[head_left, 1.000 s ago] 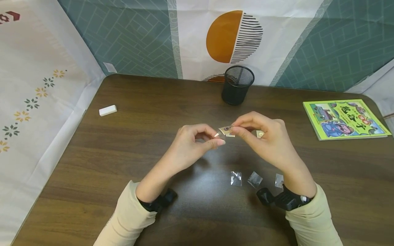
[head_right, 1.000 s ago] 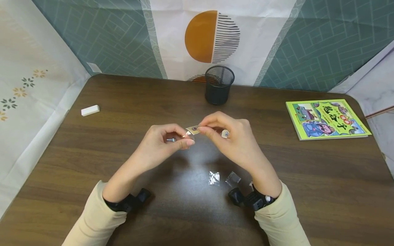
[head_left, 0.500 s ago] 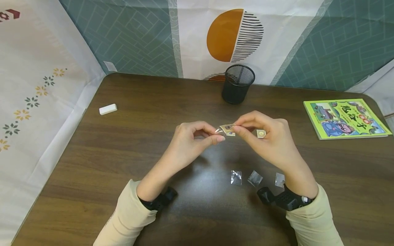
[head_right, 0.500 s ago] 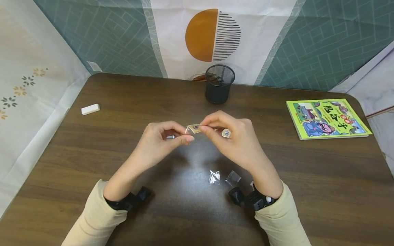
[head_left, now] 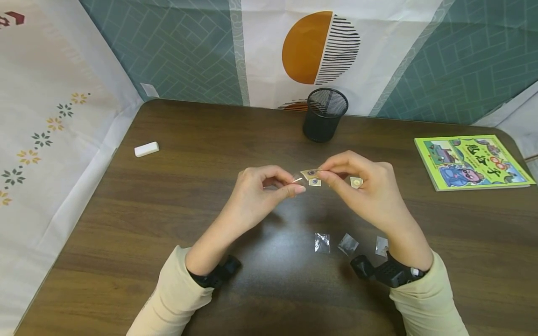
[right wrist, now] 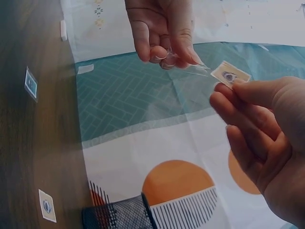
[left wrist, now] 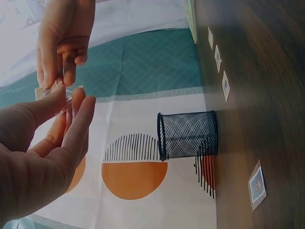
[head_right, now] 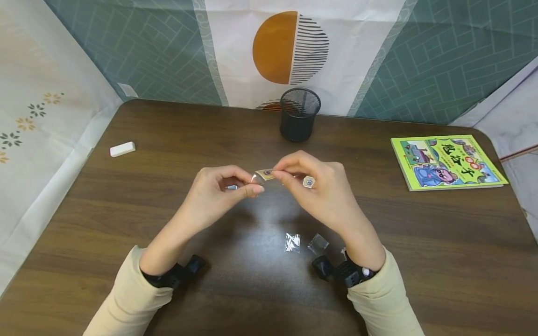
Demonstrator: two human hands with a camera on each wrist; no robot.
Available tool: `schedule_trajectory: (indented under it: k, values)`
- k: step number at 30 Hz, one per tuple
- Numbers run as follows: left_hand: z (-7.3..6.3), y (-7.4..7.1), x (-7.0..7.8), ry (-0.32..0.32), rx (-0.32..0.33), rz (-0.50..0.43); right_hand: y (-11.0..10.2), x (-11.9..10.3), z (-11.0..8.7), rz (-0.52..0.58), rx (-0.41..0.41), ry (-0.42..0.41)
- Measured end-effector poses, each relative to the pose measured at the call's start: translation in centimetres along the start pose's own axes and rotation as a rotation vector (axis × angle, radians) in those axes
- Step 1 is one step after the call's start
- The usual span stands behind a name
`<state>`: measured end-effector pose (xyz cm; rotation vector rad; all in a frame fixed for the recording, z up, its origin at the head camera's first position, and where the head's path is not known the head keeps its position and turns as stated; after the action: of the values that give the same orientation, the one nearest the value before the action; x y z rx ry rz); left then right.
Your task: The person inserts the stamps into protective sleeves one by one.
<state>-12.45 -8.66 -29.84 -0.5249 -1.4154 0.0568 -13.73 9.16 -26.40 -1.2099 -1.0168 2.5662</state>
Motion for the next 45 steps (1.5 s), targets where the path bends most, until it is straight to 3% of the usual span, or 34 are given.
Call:
schedule_trajectory:
  k: [16, 25, 45]
  values:
    - [-0.09, 0.11, 0.09, 0.025, 0.014, 0.020, 0.28, 0.07, -0.15, -0.037, -0.043, -0.002]
    - [-0.39, 0.27, 0.43, 0.122, 0.084, 0.092, 0.28, -0.26, -0.39, -0.091, -0.078, -0.020]
    - [-0.30, 0.24, 0.64, 0.160, 0.085, 0.107, 0.07, -0.22, -0.29, -0.130, -0.121, -0.027]
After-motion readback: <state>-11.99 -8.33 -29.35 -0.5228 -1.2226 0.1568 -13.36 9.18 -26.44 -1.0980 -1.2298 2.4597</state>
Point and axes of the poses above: each hand's wrist, its own z-axis towards the middle knuckle, its own y-axis out of the palm, x = y × z, the point moved 5 cm from there along z, towards the middle knuckle, and after that the axes turned 9 degrees about -x, right-handed, at the moved point
